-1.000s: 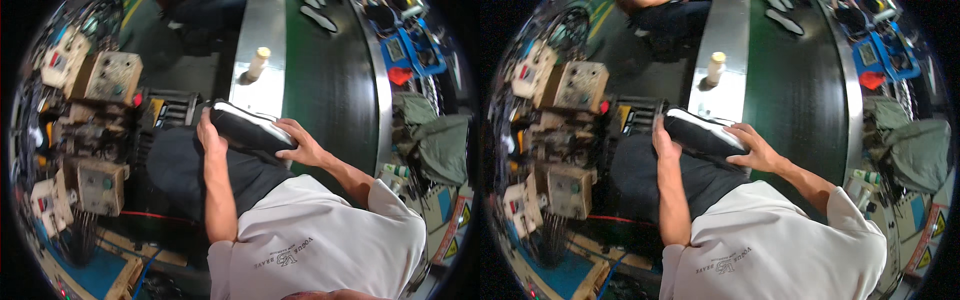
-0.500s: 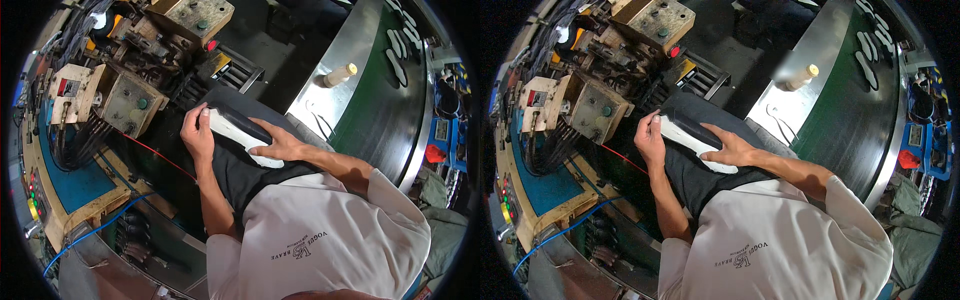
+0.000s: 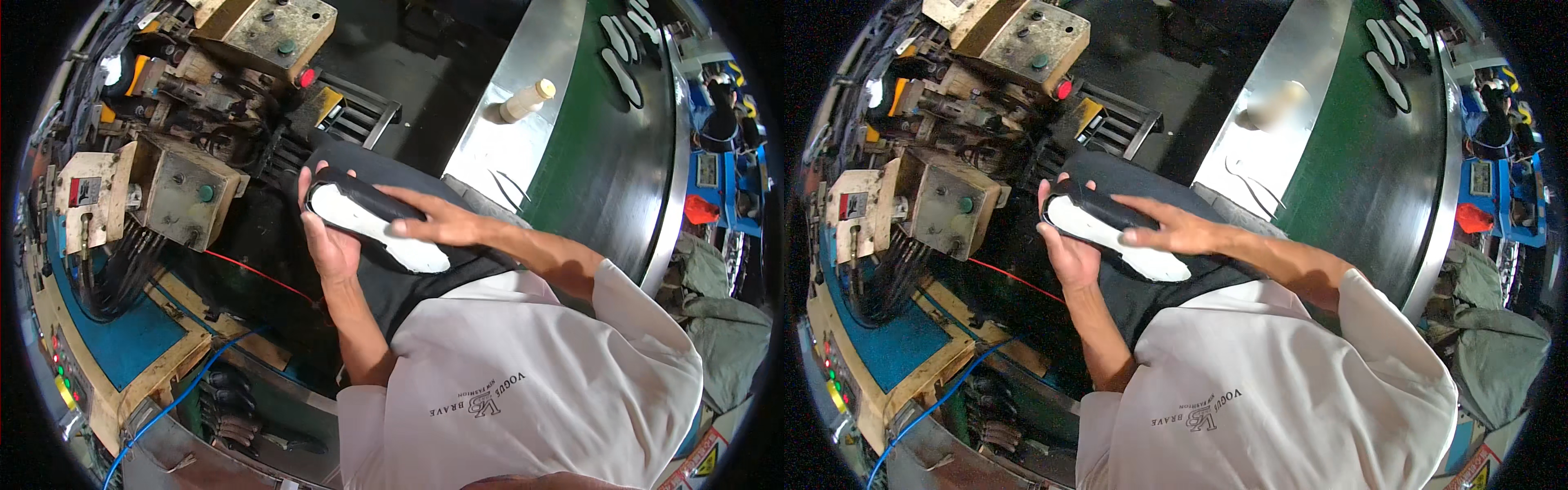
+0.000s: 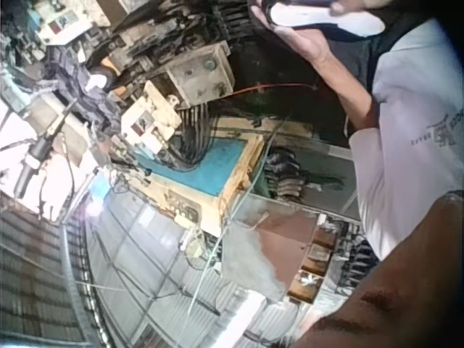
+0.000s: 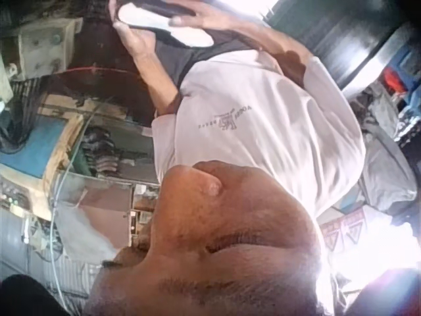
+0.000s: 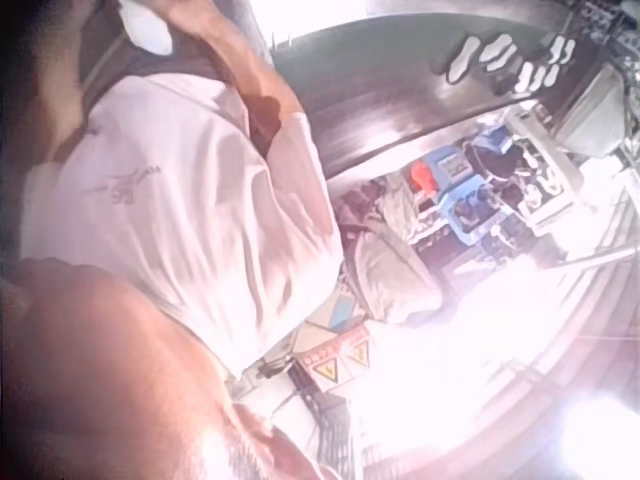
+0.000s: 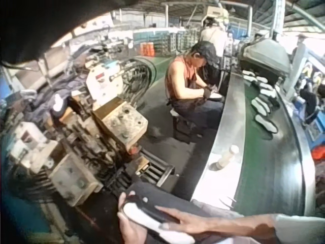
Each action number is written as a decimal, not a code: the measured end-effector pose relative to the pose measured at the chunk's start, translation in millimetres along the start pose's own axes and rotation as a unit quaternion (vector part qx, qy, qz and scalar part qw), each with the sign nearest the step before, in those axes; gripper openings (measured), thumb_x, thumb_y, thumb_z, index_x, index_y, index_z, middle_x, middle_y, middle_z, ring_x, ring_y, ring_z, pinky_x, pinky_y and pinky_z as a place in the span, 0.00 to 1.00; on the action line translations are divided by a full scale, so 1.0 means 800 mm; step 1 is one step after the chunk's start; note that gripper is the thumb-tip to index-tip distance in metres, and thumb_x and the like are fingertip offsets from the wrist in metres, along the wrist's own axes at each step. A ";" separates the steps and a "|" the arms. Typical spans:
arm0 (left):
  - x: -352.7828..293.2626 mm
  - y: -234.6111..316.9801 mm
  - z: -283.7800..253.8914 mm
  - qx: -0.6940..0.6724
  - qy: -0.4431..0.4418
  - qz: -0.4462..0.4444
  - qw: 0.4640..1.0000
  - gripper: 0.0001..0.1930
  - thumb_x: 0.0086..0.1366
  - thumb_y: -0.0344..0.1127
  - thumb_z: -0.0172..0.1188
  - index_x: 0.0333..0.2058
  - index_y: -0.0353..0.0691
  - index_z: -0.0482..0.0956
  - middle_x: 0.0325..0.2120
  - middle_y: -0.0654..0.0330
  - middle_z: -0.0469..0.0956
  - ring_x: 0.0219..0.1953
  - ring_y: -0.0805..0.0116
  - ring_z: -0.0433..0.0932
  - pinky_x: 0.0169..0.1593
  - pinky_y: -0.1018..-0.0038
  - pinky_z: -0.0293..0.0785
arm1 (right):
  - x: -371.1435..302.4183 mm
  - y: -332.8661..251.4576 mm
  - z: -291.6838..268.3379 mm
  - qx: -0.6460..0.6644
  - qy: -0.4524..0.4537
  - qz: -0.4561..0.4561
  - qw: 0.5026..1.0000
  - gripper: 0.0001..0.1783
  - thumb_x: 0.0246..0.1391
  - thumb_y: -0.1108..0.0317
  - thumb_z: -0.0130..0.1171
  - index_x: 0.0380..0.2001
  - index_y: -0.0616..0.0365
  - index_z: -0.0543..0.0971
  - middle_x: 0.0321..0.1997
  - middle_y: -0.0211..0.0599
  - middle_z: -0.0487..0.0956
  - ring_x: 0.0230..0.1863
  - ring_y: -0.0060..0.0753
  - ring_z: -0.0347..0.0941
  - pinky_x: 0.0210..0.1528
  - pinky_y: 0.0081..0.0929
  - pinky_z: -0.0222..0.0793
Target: Placing shoe uppers onto a lasting machine and operating the machine to shape the shoe.
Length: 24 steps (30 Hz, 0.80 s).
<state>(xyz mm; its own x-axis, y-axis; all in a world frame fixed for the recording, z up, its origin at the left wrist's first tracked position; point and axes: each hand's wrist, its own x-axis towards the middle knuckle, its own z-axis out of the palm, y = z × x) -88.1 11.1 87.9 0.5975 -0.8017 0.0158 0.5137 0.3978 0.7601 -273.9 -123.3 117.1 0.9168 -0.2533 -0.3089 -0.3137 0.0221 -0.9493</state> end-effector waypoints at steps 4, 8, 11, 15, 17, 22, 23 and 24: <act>-0.003 -0.026 0.010 -0.108 0.034 -0.029 0.993 0.43 0.79 0.67 0.50 0.81 0.47 0.52 0.77 0.54 0.62 0.76 0.52 0.64 0.79 0.52 0.59 | 0.047 -0.030 -0.024 0.117 -0.019 -0.065 0.991 0.45 0.79 0.35 0.42 0.82 0.59 0.58 0.83 0.50 0.62 0.83 0.44 0.55 0.85 0.40 0.47; -0.006 -0.041 0.028 0.133 0.055 0.001 0.990 0.39 0.85 0.56 0.45 0.81 0.38 0.46 0.76 0.46 0.59 0.77 0.52 0.61 0.78 0.57 0.57 | 0.068 -0.024 -0.018 0.121 0.015 -0.071 0.990 0.44 0.80 0.37 0.41 0.80 0.63 0.60 0.79 0.51 0.67 0.79 0.43 0.62 0.81 0.37 0.55; -0.010 -0.046 0.032 0.248 0.072 -0.005 0.966 0.36 0.85 0.51 0.46 0.80 0.36 0.49 0.75 0.44 0.61 0.75 0.50 0.63 0.75 0.58 0.61 | 0.058 -0.025 -0.014 -0.020 0.079 -0.040 0.996 0.38 0.81 0.44 0.44 0.77 0.66 0.64 0.73 0.62 0.74 0.76 0.54 0.69 0.76 0.42 0.63; -0.007 -0.076 0.023 0.286 0.112 -0.002 0.952 0.33 0.83 0.43 0.51 0.78 0.33 0.54 0.72 0.42 0.66 0.71 0.48 0.69 0.72 0.59 0.67 | 0.051 -0.016 -0.012 -0.046 0.085 0.043 0.994 0.36 0.77 0.49 0.53 0.76 0.64 0.65 0.69 0.72 0.74 0.71 0.68 0.71 0.72 0.46 0.69; 0.003 -0.070 0.039 0.259 0.151 -0.008 0.954 0.33 0.82 0.42 0.54 0.77 0.33 0.56 0.70 0.42 0.68 0.69 0.49 0.71 0.70 0.60 0.69 | 0.028 0.012 0.010 -0.244 0.186 -0.123 0.944 0.45 0.66 0.49 0.67 0.79 0.54 0.63 0.75 0.74 0.65 0.72 0.73 0.68 0.73 0.50 0.69; 0.021 -0.056 0.028 0.168 0.261 -0.053 0.949 0.34 0.79 0.42 0.60 0.74 0.31 0.60 0.68 0.43 0.70 0.67 0.52 0.72 0.70 0.59 0.70 | -0.040 -0.017 0.017 -0.499 0.089 -0.148 0.849 0.48 0.51 0.53 0.78 0.76 0.29 0.70 0.85 0.65 0.49 0.73 0.73 0.63 0.73 0.59 0.69; 0.027 -0.056 0.014 0.222 0.258 -0.050 0.939 0.34 0.78 0.42 0.62 0.73 0.32 0.62 0.68 0.43 0.70 0.67 0.52 0.73 0.69 0.59 0.71 | -0.038 -0.014 0.017 -0.504 0.082 -0.144 0.847 0.46 0.50 0.54 0.78 0.74 0.27 0.73 0.85 0.65 0.49 0.73 0.72 0.63 0.72 0.59 0.69; 0.040 -0.048 0.003 0.388 0.239 0.009 0.890 0.27 0.75 0.37 0.63 0.67 0.32 0.72 0.65 0.41 0.74 0.63 0.48 0.76 0.65 0.57 0.73 | -0.036 -0.009 0.016 -0.491 0.081 -0.151 0.854 0.43 0.50 0.55 0.77 0.72 0.27 0.76 0.85 0.64 0.48 0.72 0.73 0.63 0.71 0.61 0.70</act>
<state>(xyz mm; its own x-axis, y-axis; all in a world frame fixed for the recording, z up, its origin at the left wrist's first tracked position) -90.1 -30.9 60.3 0.8901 -0.4438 -0.1038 0.0317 -0.1667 0.9855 -294.9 -104.2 131.9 0.9712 -0.2366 0.0293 -0.1982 -0.8695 -0.4524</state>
